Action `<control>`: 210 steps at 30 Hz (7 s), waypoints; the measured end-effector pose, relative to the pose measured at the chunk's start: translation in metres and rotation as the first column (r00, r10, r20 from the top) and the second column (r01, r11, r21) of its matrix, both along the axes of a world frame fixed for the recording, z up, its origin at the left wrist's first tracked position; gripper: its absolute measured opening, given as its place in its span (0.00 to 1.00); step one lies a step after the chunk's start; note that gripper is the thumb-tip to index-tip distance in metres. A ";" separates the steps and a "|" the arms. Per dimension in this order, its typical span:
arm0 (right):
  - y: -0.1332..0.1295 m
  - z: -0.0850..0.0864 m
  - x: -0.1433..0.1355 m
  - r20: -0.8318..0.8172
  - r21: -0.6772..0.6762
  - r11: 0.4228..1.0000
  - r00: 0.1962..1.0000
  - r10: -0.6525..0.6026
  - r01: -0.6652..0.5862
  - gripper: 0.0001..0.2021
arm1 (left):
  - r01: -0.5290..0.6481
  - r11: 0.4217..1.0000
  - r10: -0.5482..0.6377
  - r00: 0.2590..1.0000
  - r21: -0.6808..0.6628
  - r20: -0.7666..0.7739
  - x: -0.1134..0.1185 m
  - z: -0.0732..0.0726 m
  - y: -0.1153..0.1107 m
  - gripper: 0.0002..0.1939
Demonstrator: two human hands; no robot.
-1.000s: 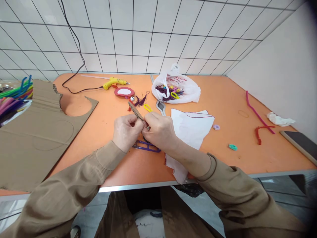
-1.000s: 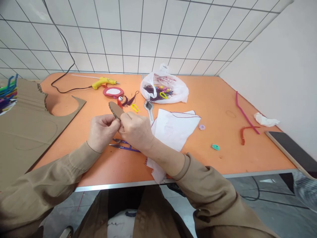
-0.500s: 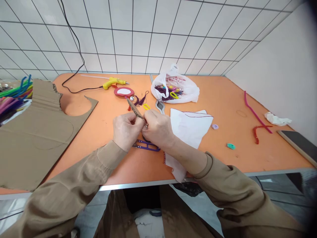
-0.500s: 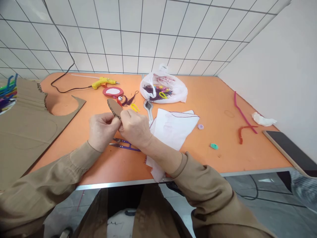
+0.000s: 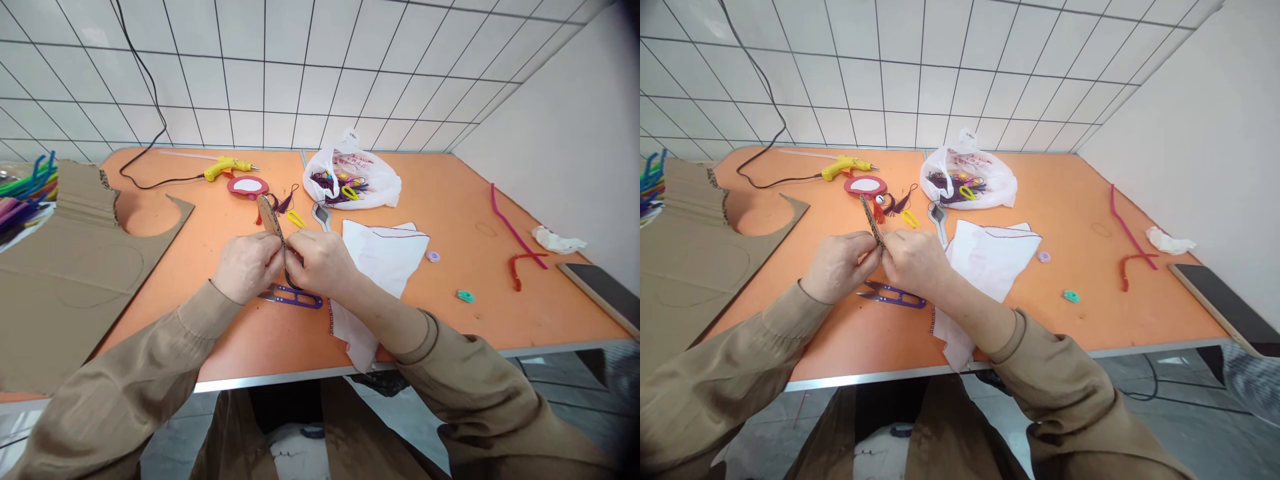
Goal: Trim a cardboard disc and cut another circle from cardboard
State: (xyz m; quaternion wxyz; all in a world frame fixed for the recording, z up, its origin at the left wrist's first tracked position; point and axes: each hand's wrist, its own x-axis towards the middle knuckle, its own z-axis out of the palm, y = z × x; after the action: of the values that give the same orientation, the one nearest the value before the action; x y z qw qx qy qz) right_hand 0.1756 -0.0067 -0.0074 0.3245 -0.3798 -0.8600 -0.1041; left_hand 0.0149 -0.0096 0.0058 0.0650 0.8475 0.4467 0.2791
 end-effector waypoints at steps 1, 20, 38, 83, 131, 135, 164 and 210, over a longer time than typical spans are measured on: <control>0.000 0.000 0.000 -0.004 -0.009 1.000 1.000 -0.009 0.009 0.10 | 0.000 1.000 0.000 1.000 -0.005 -0.010 0.000 0.000 0.000 0.14; -0.002 -0.010 -0.014 -0.064 0.072 0.981 0.983 -0.175 0.179 0.09 | -0.255 0.962 0.272 0.934 -0.101 0.231 0.017 0.002 -0.011 0.17; 0.014 0.012 0.012 -0.279 -0.580 0.788 0.959 0.046 -0.206 0.08 | -0.009 0.999 0.019 0.948 0.032 -0.317 -0.001 -0.003 0.002 0.12; 0.017 0.008 0.014 -0.667 -0.711 0.515 0.691 -0.280 -0.478 0.16 | -0.221 0.879 0.178 0.974 0.423 0.139 -0.009 -0.006 0.002 0.08; 0.002 0.008 0.014 -0.438 0.022 0.993 0.892 0.110 -0.112 0.14 | 0.150 0.864 0.335 0.542 -0.481 0.771 0.001 -0.003 -0.006 0.10; 0.003 0.007 0.014 -0.427 0.040 0.992 0.895 0.126 -0.120 0.14 | 0.155 0.865 0.324 0.555 -0.477 0.767 0.000 -0.004 -0.005 0.10; 0.003 0.003 0.008 -0.657 -0.535 0.787 0.737 -0.159 -0.307 0.14 | 0.290 0.749 0.393 0.528 -0.595 0.753 0.007 -0.014 -0.003 0.13; -0.013 0.022 0.006 -0.845 -0.458 0.325 0.291 -0.449 -0.828 0.11 | 0.171 0.858 -0.367 0.863 0.483 0.347 -0.014 -0.032 0.006 0.27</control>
State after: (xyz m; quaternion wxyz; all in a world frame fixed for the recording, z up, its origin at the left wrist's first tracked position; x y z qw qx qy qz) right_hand 0.1816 -0.0193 0.0150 0.4854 -0.3194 -0.4321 0.6897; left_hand 0.0010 -0.0031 -0.0266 0.0090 0.8132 0.2210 0.5383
